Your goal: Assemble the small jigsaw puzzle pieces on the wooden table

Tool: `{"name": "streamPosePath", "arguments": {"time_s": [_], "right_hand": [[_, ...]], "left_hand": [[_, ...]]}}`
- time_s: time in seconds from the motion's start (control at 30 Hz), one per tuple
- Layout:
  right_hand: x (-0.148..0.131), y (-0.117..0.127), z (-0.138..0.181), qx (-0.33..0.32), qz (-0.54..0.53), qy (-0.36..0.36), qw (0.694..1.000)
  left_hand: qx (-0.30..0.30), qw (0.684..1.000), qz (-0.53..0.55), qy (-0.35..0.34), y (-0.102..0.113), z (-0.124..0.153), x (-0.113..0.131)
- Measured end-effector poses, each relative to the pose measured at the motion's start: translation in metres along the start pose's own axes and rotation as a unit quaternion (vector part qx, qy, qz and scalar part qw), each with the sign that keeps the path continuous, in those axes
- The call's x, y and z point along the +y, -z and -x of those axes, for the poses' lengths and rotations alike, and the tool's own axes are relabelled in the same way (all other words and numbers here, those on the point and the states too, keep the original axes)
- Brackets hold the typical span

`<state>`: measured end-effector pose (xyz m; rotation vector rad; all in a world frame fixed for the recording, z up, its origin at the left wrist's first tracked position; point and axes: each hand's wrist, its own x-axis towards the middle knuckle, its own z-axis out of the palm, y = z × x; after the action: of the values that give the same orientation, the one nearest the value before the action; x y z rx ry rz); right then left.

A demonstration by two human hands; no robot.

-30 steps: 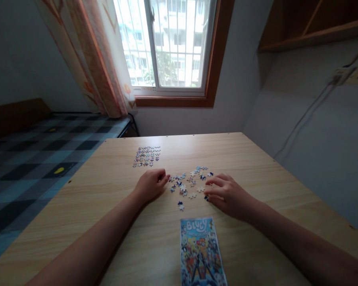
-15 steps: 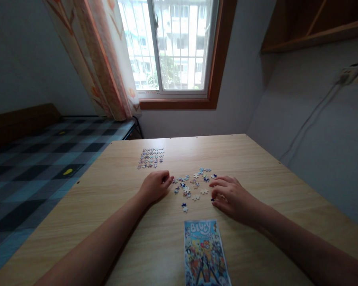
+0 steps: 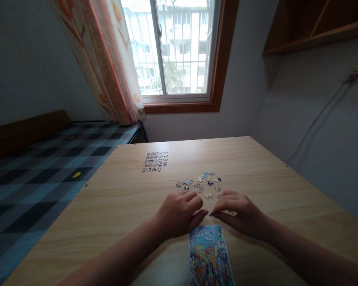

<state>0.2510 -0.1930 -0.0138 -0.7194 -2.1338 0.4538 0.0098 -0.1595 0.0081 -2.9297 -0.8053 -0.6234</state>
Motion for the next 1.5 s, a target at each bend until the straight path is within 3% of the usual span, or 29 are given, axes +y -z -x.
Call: {"name": "streamPosePath", "arguments": {"time_s": [0.23,0.43,0.6,0.7,0.83,0.97,1.07,1.3,1.5], "right_hand": [[0.003,-0.002,0.004,0.031,-0.019,-0.006,0.999],[-0.001,-0.004,0.004,0.062,-0.015,-0.006,0.998],[-0.002,-0.003,0.003,0.067,0.002,0.008,0.998],[0.004,0.005,0.002,0.086,0.035,0.020,0.996],[0.016,0.018,0.002,0.124,0.072,0.007,0.990],[0.023,0.022,0.003,0.086,0.079,0.019,0.993],[0.023,0.020,0.004,0.049,0.069,0.029,0.996],[0.024,0.018,0.005,0.047,0.066,0.027,0.996],[0.024,0.015,0.007,0.044,0.063,0.023,0.997]], "left_hand": [[-0.018,0.993,0.081,0.090,-0.002,-0.003,0.032],[-0.025,0.970,0.203,0.133,-0.003,-0.002,0.040],[-0.014,0.968,0.211,0.135,-0.007,-0.003,0.040],[0.002,0.969,0.175,0.174,-0.005,-0.006,0.019],[-0.011,0.950,0.063,0.305,0.001,-0.003,-0.041],[-0.045,0.916,-0.015,0.398,-0.002,0.010,-0.091],[-0.076,0.905,-0.037,0.416,-0.007,0.017,-0.102],[-0.100,0.888,-0.132,0.429,0.001,0.016,-0.081],[-0.211,0.870,-0.155,0.419,0.013,0.010,-0.043]]}}
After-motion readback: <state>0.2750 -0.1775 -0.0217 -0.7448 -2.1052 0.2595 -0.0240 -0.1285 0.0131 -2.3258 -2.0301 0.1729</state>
